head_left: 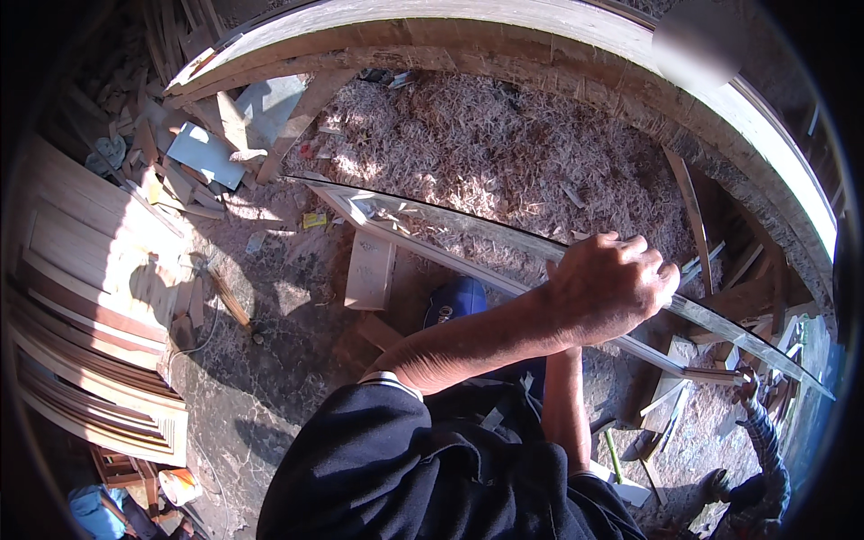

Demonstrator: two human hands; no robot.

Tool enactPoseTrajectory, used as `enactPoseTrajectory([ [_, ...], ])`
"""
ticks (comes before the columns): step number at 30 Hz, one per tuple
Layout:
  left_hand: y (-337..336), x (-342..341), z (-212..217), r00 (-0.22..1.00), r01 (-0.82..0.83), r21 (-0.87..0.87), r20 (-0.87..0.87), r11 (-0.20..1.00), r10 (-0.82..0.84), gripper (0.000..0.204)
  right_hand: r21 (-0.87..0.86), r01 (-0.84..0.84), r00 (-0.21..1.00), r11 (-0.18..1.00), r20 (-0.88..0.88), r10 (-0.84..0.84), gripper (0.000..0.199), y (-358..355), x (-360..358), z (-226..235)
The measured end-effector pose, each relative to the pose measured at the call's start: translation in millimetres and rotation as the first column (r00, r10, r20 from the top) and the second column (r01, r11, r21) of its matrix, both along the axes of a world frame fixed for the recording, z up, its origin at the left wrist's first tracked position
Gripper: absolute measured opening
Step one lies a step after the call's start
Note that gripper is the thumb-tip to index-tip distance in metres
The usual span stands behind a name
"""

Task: The person assembles a wooden window frame by fitting a glass pane into the frame and securing it with a hammer and nails. The person then lifts the completed frame and places it against a wall.

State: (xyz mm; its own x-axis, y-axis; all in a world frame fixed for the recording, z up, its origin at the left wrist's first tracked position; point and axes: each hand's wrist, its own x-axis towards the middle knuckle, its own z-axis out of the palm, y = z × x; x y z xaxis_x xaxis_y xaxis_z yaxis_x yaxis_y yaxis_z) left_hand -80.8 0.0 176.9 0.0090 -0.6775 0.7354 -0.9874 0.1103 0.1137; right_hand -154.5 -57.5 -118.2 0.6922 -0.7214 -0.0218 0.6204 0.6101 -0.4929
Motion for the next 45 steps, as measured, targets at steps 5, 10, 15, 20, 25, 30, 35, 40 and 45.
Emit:
enactPoseTrajectory([
  [5, 3, 5, -6, 1.000, -0.005, 0.035, -0.011, 0.999, 0.005, 0.013, -0.008, 0.001, 1.000, 1.000, -0.004, -0.001, 0.077, -1, 6, 0],
  [10, -5, 0, -9, 1.000, 0.012, 0.049, 0.013, 0.999, -0.013, 0.014, -0.019, -0.011, 1.000, 1.000, 0.004, 0.011, 0.074, -1, 11, -1],
  [15, -2, 0, -9, 1.000, -0.004, 0.094, 0.026, 0.996, 0.002, 0.016, -0.032, -0.021, 1.000, 0.999, 0.014, 0.021, 0.071, 2, 21, -2],
  [20, -6, 9, -14, 1.000, 0.011, 0.065, 0.023, 0.998, -0.012, 0.016, -0.048, -0.029, 0.999, 0.998, 0.017, 0.030, 0.068, 2, 25, -2],
  [25, -22, -1, -25, 0.999, 0.050, 0.066, 0.012, 0.997, -0.051, 0.016, -0.083, -0.025, 1.000, 0.996, -0.002, 0.025, 0.065, 4, 23, -8],
  [30, -34, 8, -34, 0.993, 0.112, 0.139, -0.045, 0.984, -0.107, 0.013, -0.094, -0.045, 0.999, 0.994, 0.000, 0.046, 0.063, 12, 25, -21],
  [35, -42, 5, -47, 0.995, 0.095, 0.204, 0.000, 0.974, -0.097, 0.013, 0.094, -0.207, 0.953, 0.974, 0.246, 0.179, 0.062, 19, 18, -47],
  [40, -42, 10, -56, 0.997, 0.079, 0.234, -0.016, 0.969, -0.077, 0.013, 0.143, -0.211, 0.975, 0.967, 0.105, 0.197, 0.075, 21, 23, -71],
  [45, -39, 17, -59, 0.996, 0.061, 0.301, -0.076, 0.952, -0.039, 0.027, 0.186, -0.242, 0.956, 0.952, 0.214, 0.201, 0.086, 30, 27, -65],
])
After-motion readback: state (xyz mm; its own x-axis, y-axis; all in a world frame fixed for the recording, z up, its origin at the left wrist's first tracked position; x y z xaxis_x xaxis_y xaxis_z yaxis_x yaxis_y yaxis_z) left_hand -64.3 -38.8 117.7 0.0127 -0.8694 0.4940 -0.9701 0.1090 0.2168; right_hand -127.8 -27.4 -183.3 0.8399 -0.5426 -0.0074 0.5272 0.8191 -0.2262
